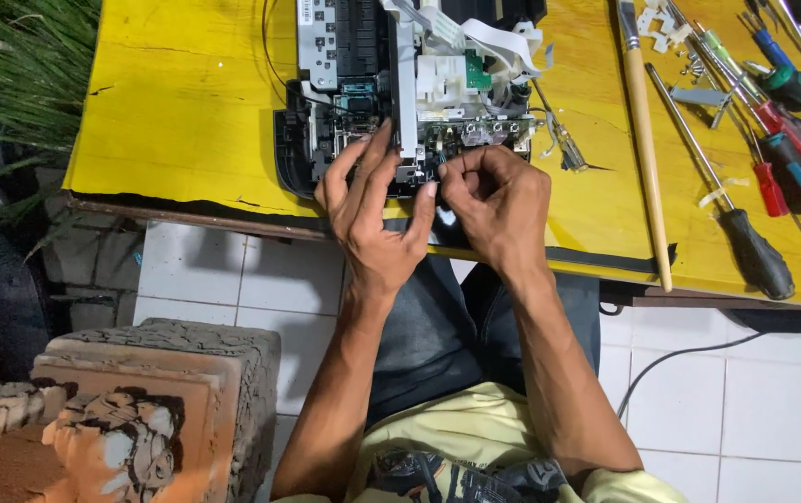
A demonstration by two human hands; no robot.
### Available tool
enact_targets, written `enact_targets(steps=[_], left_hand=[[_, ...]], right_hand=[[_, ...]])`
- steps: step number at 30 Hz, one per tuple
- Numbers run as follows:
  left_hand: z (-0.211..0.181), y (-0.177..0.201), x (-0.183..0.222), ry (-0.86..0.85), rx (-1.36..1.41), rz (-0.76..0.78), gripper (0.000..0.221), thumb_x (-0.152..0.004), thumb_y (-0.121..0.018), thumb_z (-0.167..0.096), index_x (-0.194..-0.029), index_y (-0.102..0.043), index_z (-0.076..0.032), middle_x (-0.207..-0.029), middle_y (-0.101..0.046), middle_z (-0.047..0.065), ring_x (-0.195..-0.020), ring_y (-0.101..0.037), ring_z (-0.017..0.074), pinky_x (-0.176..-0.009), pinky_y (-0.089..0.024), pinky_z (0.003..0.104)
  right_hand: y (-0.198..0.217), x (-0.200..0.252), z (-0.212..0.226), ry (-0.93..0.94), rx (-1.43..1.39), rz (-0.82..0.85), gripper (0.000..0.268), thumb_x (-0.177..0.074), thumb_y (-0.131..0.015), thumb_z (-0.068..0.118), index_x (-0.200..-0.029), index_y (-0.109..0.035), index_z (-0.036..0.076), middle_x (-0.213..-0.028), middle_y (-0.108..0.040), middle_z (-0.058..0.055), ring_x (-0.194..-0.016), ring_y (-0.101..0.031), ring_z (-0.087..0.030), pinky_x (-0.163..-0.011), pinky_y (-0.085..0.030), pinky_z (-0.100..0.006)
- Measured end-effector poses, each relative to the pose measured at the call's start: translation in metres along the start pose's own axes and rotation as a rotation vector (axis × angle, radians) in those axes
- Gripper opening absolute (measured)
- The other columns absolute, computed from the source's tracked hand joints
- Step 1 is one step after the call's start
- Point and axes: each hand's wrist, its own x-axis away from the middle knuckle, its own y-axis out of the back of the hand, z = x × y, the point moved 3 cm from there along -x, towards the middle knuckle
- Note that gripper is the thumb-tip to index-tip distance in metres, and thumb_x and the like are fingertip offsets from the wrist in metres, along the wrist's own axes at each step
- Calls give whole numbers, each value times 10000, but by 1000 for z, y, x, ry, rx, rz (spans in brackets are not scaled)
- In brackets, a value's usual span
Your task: The person is disassembling a printer by disconnecting internal cables and using a brush to clean the components on a repair bench.
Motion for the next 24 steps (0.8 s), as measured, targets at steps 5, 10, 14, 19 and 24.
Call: enact_targets(steps=[5,10,14,19,24], left_hand=[[7,-4,5,-13,-11,6,337,-988,-731,-317,-1229,-721,-81,-1391,-676,77,-1286,-578,276,-1095,-331,420],[7,-6,5,-19,-16,16,380,-979,-745,-349,-1249,-707,-84,-1391,-676,69,-1299,-565,273,-1107,-318,417],[2,2,4,12,35,45,376,-976,-765,-314,-1257,-704,-71,-1411,-657,97,-1315,-535,281,-1103,-327,424],[1,2,0,17,59,53,345,-966,-789,-276,-1207,-711,-41,-1430,-637,112,-1319,-522,306,-1105,-351,442],[-7,10,3,-9,4,-52,366,-967,-762,-178,-1304,-682,-59,-1469,-610,134,-1351,-497,325,-1157,-385,458]], right_hand=[[2,2,4,111,24,48,113,-933,-735,77,-834,-748,25,-681,-624,-137,-657,-674,-297,-526,-488,-357],[5,18,14,174,50,53,67,-947,-726,49,-885,-739,26,-720,-626,-153,-673,-689,-351,-532,-497,-372],[15,25,16,210,95,103,53,-945,-743,79,-963,-732,31,-773,-630,-155,-741,-693,-395,-577,-513,-430],[21,28,4,239,151,106,180,-900,-835,176,-970,-716,61,-792,-605,-110,-754,-693,-339,-607,-525,-395],[28,30,3,233,96,44,64,-932,-801,121,-912,-749,89,-761,-665,-114,-685,-697,-325,-567,-512,-355]])
